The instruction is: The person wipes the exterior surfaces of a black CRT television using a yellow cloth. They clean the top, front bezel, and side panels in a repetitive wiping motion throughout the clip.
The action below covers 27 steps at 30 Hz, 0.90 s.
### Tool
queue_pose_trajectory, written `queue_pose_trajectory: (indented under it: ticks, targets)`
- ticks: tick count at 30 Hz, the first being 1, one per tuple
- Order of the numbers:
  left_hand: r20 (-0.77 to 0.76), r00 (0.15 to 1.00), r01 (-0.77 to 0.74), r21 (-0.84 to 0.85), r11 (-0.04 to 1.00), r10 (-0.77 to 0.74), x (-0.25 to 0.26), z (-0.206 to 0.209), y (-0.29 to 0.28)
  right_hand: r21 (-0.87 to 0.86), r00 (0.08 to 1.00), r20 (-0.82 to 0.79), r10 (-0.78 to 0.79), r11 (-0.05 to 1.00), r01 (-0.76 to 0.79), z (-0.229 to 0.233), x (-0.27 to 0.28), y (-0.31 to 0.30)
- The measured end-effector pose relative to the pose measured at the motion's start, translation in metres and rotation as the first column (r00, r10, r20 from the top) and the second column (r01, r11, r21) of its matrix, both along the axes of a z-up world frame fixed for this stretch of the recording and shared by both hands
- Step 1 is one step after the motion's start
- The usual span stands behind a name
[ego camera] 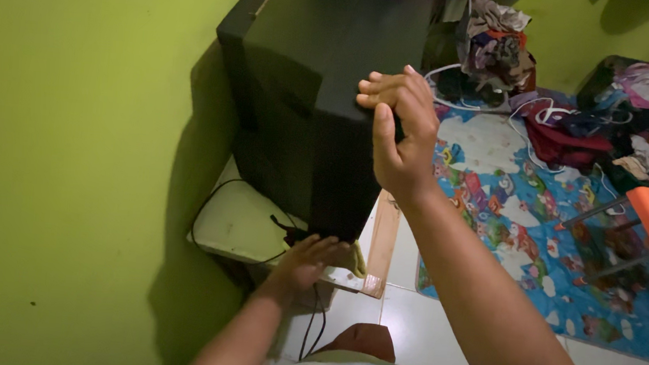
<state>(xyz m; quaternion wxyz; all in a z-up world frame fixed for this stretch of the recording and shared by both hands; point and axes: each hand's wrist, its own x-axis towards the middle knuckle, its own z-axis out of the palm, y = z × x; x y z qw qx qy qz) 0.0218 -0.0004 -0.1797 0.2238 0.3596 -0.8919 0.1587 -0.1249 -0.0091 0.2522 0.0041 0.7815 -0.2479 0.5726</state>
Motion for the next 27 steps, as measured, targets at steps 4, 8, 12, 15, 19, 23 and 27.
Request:
queue_pose_trajectory:
  ticks: [4, 8, 12, 15, 19, 23, 27]
  targets:
    - [0.053, 0.999, -0.004, 0.203, 0.979, -0.007, -0.012, -0.003, 0.001, 0.012, 1.000, -0.003, -0.004, 1.000, 0.004, 0.000, 0.001, 0.001]
    - [0.163, 0.983, -0.105, 0.112, 0.988, 0.086, -0.008, 0.010, 0.016, 0.011, 1.000, 0.007, 0.028, 1.000, -0.028, -0.001, 0.000, -0.003]
    - [-0.138, 0.987, -0.135, -0.427, 0.894, 0.084, -0.011, 0.034, 0.009, 0.020, 0.998, -0.009, 0.055, 0.998, -0.055, -0.001, -0.003, -0.005]
    - [-0.076, 0.995, -0.066, 0.037, 0.997, 0.069, -0.015, 0.058, 0.020, 0.024, 0.997, -0.023, 0.077, 0.997, -0.076, 0.000, -0.005, -0.005]
    - [-0.251, 0.959, -0.136, -0.007, 0.991, 0.129, -0.024, 0.100, 0.016, 0.035, 0.993, -0.051, 0.103, 0.994, -0.102, 0.002, -0.009, -0.004]
    - [-0.339, 0.918, -0.215, 0.007, 0.977, 0.205, -0.026, 0.147, 0.003, 0.057, 0.989, -0.084, 0.121, 0.992, -0.117, 0.005, -0.011, -0.002]
    - [-0.500, 0.859, -0.263, -0.247, 0.933, 0.110, -0.027, 0.204, -0.005, 0.093, 0.986, -0.107, 0.130, 0.988, -0.120, 0.010, -0.013, 0.001]
